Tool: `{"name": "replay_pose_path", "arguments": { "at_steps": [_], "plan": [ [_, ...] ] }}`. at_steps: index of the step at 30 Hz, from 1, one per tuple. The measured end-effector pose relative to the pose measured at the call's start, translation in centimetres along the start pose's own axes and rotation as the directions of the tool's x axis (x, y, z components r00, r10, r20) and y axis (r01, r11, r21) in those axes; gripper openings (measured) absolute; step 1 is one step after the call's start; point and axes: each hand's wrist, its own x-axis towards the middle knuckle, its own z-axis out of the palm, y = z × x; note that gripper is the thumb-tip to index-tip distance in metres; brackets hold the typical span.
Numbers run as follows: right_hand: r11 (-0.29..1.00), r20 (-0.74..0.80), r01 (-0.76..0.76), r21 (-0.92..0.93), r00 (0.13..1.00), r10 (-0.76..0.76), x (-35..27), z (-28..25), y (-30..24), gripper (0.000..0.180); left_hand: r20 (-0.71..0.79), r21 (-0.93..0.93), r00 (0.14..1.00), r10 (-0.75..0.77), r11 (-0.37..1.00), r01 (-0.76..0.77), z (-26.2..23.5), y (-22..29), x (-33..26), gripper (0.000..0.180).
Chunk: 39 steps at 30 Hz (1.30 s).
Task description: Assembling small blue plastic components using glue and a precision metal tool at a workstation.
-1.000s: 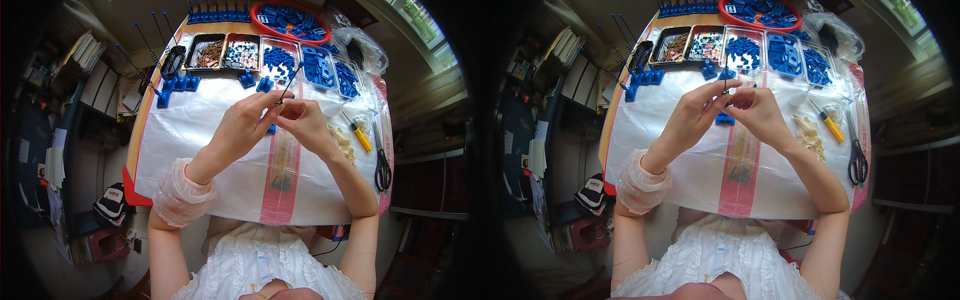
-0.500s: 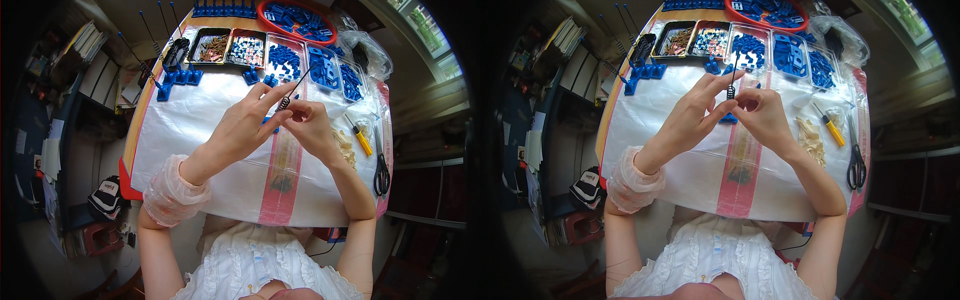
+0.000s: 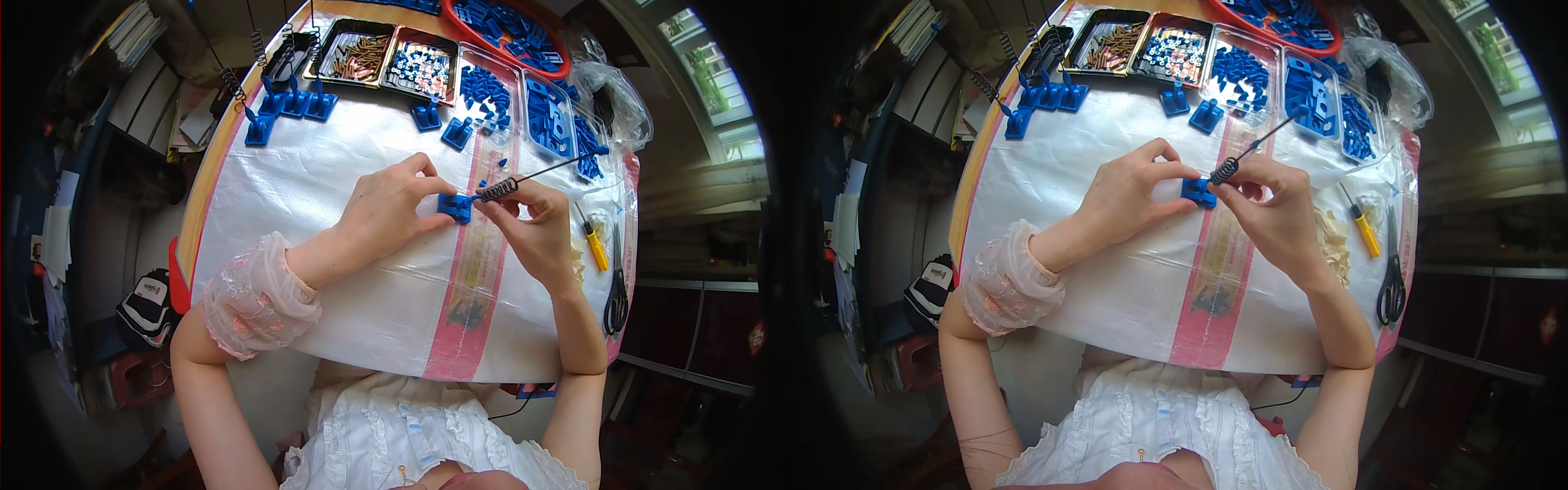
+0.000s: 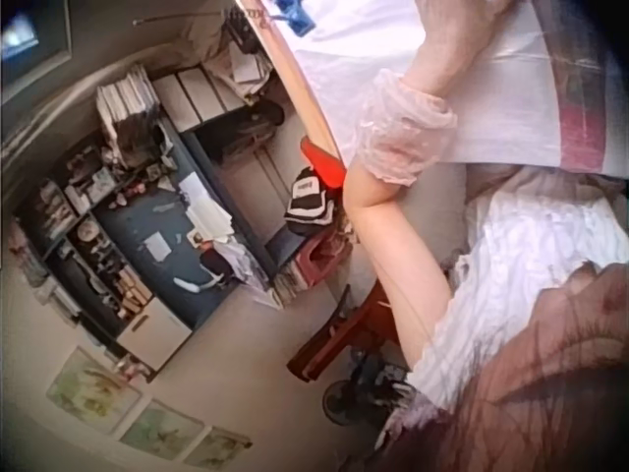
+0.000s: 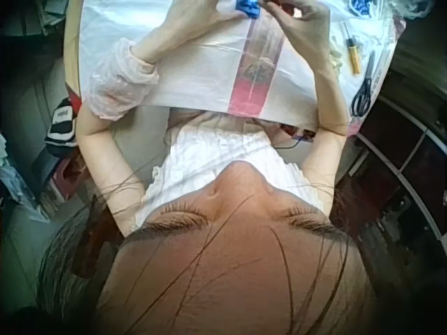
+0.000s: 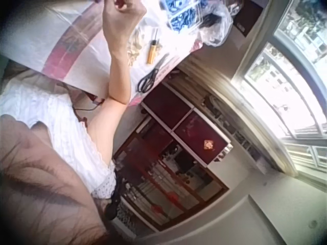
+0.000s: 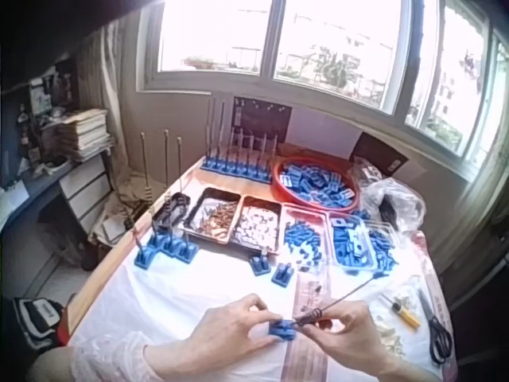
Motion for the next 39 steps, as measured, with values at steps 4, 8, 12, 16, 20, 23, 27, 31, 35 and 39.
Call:
{"name": "replay_pose_path", "arguments": {
  "at_steps": [4, 8, 12, 16, 20, 23, 27, 31, 35, 39],
  "plan": [
    [1.0, -0.007, -0.014, -0.025, 1.0, 0.014, -0.1, 0.2, 0.4, 0.01, -0.014, 0.02, 1.0, 0.005, 1.0, -0.005, 0.4, -0.5, 0.0, 0.025],
    [0.999, 0.016, -0.007, -0.051, 1.0, 0.008, 0.0, 0.0, 0.4, 0.012, -0.038, 0.017, 0.999, 0.021, 1.0, -0.02, 0.7, -0.8, -0.1, 0.024],
    [0.998, 0.031, 0.007, -0.057, 1.0, -0.005, 0.2, 0.1, 0.3, 0.015, -0.057, 0.003, 0.998, 0.037, 0.999, -0.037, 0.6, -1.1, -0.1, 0.024],
    [0.999, 0.035, 0.012, -0.048, 0.999, -0.01, 0.2, 0.2, 0.3, 0.018, -0.053, -0.003, 0.998, 0.042, 0.999, -0.042, 0.6, -1.3, -0.1, 0.023],
    [1.0, 0.06, 0.003, -0.001, 0.998, -0.003, 0.3, 0.1, 0.4, 0.02, -0.05, -0.002, 0.998, 0.045, 0.999, -0.045, 0.6, -1.3, 0.0, 0.023],
    [0.999, 0.073, -0.016, 0.042, 0.997, 0.013, 0.4, 0.1, 0.5, 0.021, -0.061, -0.007, 0.997, 0.046, 0.999, -0.047, 0.6, -1.3, 0.0, 0.023],
    [0.996, 0.101, -0.003, 0.084, 0.995, -0.005, 0.5, 0.0, 0.9, 0.023, -0.054, 0.003, 0.998, 0.042, 0.999, -0.042, 0.7, -1.3, 0.0, 0.024],
    [0.997, 0.103, -0.001, 0.074, 0.995, -0.007, 0.5, -0.1, 0.9, 0.023, -0.045, 0.005, 0.998, 0.034, 0.999, -0.034, 0.6, -1.3, 0.0, 0.024],
    [0.999, 0.1, 0.026, 0.048, 0.994, -0.031, 0.5, -0.1, 0.8, 0.024, -0.036, 0.005, 0.999, 0.027, 1.0, -0.027, 0.7, -1.3, 0.0, 0.024],
    [0.999, 0.084, 0.04, 0.015, 0.996, -0.041, 0.5, -0.1, 0.8, 0.022, -0.037, 0.002, 0.999, 0.031, 1.0, -0.031, 0.6, -1.3, 0.0, 0.024]
  ]
}}
